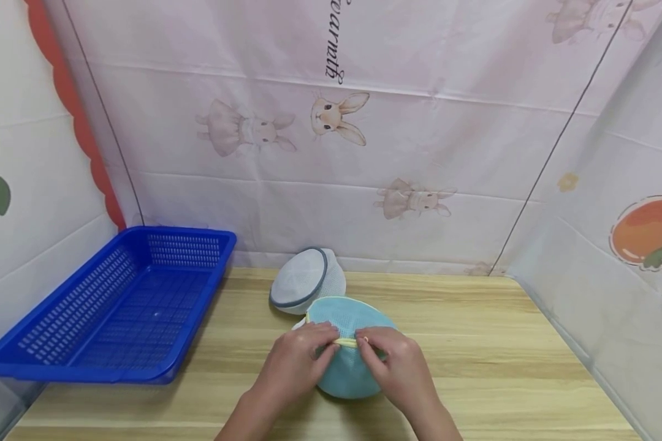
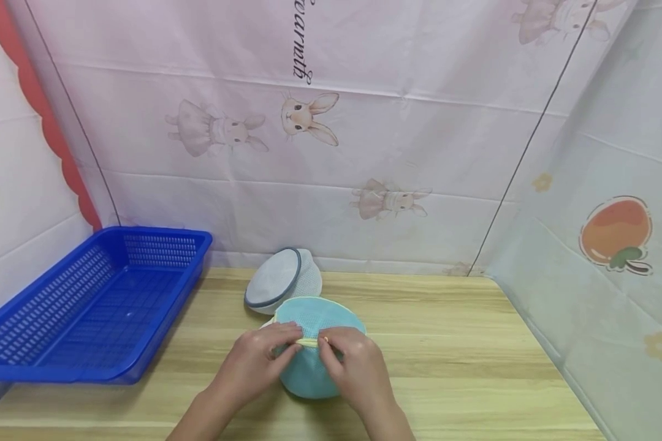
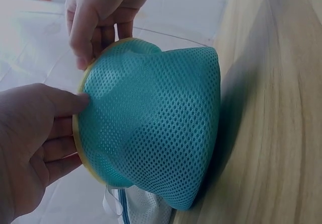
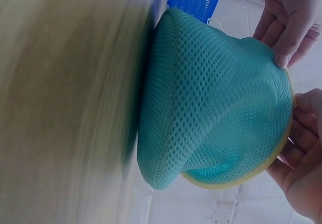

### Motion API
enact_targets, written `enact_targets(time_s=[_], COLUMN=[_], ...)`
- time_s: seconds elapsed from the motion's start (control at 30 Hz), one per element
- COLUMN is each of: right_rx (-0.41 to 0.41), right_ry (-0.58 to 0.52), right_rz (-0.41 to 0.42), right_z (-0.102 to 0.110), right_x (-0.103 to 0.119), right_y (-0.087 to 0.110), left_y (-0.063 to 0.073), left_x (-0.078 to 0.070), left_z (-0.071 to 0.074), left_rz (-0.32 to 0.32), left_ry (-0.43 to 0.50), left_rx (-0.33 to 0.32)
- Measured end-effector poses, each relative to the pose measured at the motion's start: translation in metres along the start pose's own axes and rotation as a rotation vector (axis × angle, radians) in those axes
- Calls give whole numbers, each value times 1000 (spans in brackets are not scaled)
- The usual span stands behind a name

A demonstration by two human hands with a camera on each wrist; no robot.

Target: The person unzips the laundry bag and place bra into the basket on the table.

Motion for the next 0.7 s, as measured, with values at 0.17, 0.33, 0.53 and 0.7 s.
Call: enact_targets(time_s=[0.17,0.33,0.53,0.7], right_rx=[-14,-27,-27,3], right_ry=[-15,-16,-3,-2], right_rz=[49,70,52,23], right_z=[-3,-4,-5,-8], right_x=[4,8,7,6], right_y=[1,1,2,3], left_y=[1,1,0,1], left_x=[-7,-12,-14,-14], left_z=[-4,-6,-6,-5], left_rz=[-96,-102,-89,-115], left_ry=[20,30,28,21], left_rx=[-3,7,15,-10])
Point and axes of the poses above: each hand's wrist, its own y-axis away from the middle knuckle, its own z-axis out of the back of the hand, x = y × z, the point moved 4 cm from there along -y, towards the middle knuckle
